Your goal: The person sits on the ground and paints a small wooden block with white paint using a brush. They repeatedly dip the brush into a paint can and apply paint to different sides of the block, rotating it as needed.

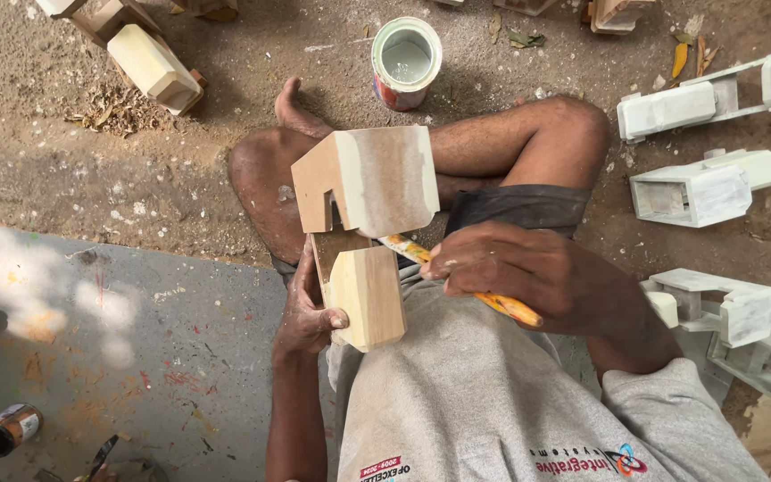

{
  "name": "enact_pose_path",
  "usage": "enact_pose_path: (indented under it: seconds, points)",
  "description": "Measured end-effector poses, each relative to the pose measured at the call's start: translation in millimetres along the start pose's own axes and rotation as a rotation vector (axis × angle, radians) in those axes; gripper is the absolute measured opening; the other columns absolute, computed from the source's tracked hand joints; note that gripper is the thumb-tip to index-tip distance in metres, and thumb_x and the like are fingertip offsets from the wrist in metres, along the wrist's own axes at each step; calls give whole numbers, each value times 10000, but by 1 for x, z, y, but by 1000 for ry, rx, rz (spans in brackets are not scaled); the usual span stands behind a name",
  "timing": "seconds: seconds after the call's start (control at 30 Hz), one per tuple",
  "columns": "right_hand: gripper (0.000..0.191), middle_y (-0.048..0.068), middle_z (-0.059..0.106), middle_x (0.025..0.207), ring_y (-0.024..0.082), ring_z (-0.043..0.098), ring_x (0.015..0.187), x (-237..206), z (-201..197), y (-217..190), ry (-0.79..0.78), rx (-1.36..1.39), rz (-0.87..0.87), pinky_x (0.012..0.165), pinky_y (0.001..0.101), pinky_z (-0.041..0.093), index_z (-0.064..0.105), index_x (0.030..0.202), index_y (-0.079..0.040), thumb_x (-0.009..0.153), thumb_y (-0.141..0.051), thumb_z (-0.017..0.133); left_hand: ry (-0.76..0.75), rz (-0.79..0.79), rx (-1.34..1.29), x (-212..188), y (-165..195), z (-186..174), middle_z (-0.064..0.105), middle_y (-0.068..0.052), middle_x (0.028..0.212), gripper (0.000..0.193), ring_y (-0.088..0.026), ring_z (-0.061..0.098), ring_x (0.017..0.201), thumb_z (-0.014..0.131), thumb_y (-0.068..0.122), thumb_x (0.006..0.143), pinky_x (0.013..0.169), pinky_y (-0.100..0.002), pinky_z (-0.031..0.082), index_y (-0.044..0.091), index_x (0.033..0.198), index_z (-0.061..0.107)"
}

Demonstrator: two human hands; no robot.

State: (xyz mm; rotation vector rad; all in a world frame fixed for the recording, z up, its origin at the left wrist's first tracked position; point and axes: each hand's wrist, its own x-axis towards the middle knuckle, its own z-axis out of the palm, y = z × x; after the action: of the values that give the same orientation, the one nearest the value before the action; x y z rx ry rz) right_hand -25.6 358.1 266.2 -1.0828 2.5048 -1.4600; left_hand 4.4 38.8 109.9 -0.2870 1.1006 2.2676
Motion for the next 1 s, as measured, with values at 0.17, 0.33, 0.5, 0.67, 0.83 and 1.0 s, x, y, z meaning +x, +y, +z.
enact_pose_path:
  seconds: [0.17,0.33,0.5,0.67,0.83,1.0]
  points:
    - [262,140,692,1211,313,699,1203,-7,3,11,83,103,19,1024,448,629,584,1187,-51,937,-78,661,11,2,-14,-1,-2,-2,504,-153,1500,1533,-256,509,1389,1067,313,473,1183,-409,435,10,1669,157]
    - [298,141,696,1242,315,694,1228,-15,5,10,65,124,28,1056,452,610,519,1223,-59,962,-5,654,16,-8,-31,1,-3,-3,506,-165,1501,1556,-267,514,1384,1070,318,453,1168,-423,447,-3,1660,141]
    - [375,182,666,1256,331,692,1230,-13,12,13,172,297,33,1061,459,630,489,1270,-79,949,47,637,13,-6,-8,2,0,-1,504,-159,1505,1585,-267,518,1385,1075,350,429,1169,-426,454,-5,1659,141]
    - [337,170,689,1256,354,681,1253,-22,11,7,104,209,23,1066,484,613,448,1261,-91,983,-22,625,4,5,-17,3,0,-1,504,-169,1502,1585,-273,533,1367,1079,353,419,1168,-452,466,-8,1655,156]
    - [277,118,707,1278,366,671,1293,-28,10,6,147,232,26,1064,459,620,436,1236,-118,1005,-168,580,-1,14,-44,3,-4,-8,507,-176,1519,1584,-275,540,1385,1077,370,419,1175,-452,469,-14,1647,154]
    - [266,177,695,1280,385,672,1253,-28,9,-3,53,169,-18,1007,482,631,438,1216,-90,1010,-107,606,-13,11,-100,2,-8,-14,498,-187,1510,1581,-285,540,1351,1080,345,439,1142,-466,475,-11,1662,143]
